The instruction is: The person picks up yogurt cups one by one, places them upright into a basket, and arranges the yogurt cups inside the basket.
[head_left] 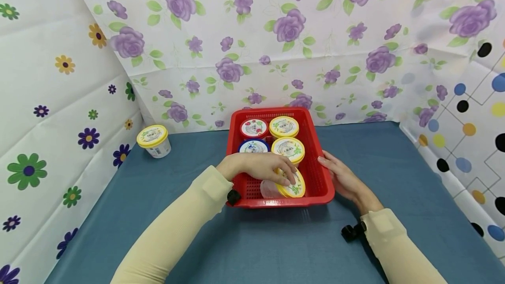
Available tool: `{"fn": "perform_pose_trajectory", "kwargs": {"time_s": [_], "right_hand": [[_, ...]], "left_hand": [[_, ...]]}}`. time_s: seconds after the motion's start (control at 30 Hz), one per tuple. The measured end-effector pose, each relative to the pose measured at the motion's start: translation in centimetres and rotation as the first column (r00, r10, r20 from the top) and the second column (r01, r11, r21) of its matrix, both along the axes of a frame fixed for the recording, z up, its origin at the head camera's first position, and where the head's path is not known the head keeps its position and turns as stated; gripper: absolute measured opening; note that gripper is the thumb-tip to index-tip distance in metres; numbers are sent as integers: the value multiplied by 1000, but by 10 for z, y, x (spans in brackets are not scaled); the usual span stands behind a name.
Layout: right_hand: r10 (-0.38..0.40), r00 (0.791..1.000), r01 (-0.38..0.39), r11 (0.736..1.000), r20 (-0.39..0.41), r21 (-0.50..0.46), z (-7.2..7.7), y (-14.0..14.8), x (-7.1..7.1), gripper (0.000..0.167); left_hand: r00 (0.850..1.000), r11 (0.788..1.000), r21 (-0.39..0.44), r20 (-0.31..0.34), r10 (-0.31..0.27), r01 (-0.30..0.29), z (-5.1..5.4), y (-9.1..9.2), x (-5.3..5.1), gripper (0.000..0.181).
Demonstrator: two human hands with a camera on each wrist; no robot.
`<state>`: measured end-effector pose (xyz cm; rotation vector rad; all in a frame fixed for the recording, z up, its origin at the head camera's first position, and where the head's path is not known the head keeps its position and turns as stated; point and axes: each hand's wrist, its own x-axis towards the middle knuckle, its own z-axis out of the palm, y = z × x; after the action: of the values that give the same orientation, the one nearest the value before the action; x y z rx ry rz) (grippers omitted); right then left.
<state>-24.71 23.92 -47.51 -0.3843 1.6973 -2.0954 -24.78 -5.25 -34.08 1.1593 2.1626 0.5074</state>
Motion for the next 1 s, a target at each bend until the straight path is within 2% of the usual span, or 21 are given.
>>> {"fn": "perform_pose_trajectory", "kwargs": {"time_s": [0.13, 0.37, 0.77, 1.0], "right_hand": [[5, 1000, -5, 1000, -4, 2, 0, 0, 0, 55], [19, 1000, -19, 1000, -14, -6, 2, -1, 1, 59], [12, 1000, -12, 1000, -19, 0, 2, 0, 1, 61], [15, 1000, -15, 1000, -21, -8, 1, 0, 0, 60]], "left_hand": [[1000, 1000, 8, 5, -6, 6, 1, -2, 0, 34], [1000, 1000, -3, -26, -3, 3, 3, -8, 2, 34], [996, 998, -27, -62, 63, -65, 2, -18, 3, 34], [996, 996, 5, 1, 92, -92, 3, -20, 4, 35]]}}
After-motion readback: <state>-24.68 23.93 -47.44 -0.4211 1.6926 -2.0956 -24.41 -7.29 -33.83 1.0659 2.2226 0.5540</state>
